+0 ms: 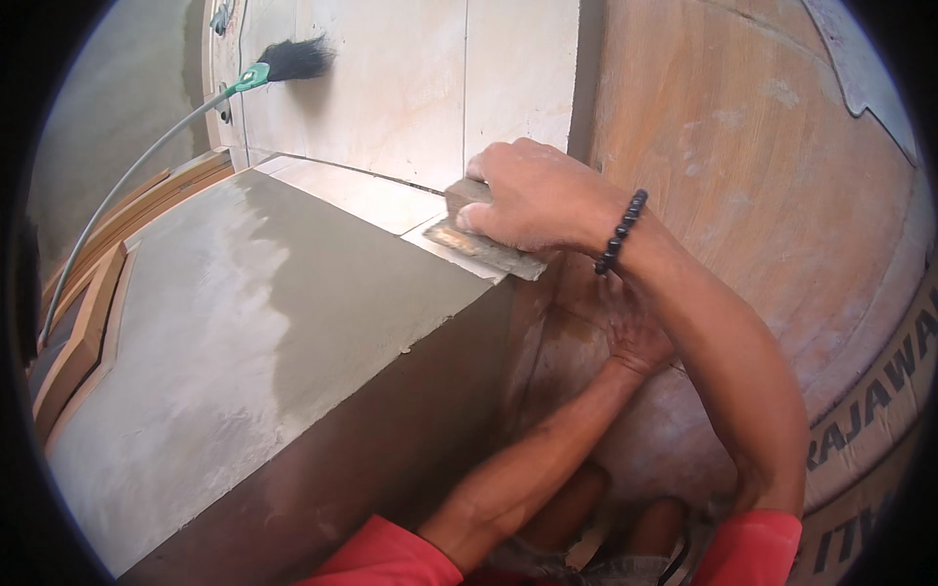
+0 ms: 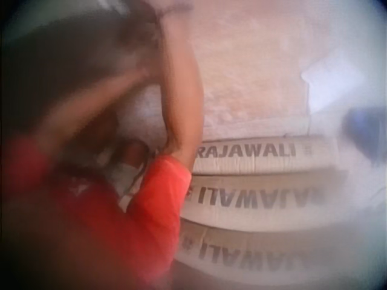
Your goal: The person applies and smooths plaster onto a wall using a trowel and a sponge. They repeatedly dip the sponge into a bucket of water to clean it and continue smoothing the surface.
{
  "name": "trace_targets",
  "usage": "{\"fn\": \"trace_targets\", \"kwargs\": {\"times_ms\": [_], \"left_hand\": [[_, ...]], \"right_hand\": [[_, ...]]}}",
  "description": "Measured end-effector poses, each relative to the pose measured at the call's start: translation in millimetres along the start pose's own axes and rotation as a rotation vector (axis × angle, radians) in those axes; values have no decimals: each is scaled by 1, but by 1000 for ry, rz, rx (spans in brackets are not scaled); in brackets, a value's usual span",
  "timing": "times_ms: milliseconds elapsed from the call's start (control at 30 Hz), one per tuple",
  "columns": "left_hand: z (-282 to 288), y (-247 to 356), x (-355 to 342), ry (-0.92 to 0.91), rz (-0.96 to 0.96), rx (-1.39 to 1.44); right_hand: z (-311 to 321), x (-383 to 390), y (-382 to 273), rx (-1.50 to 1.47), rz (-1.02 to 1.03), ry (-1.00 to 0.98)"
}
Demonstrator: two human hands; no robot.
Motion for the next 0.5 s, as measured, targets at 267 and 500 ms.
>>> {"fn": "trace_targets", "kwargs": {"times_ms": [267, 500], "left_hand": [[-21, -29, 11, -219, 80, 221], [2, -23, -4, -194, 86, 68]], "right_hand": [[-13, 22, -78, -203, 411, -94], [15, 2, -60, -203, 225, -111]]}}
Point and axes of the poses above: each hand's wrist, its own x-axis away from the middle knuckle, its own z-axis out of the back of the hand, y = z × x, the point moved 5 cm from there along -x, towards the middle knuckle, and after that the axes turned 4 degrees about -z, right-handed, at the moved point
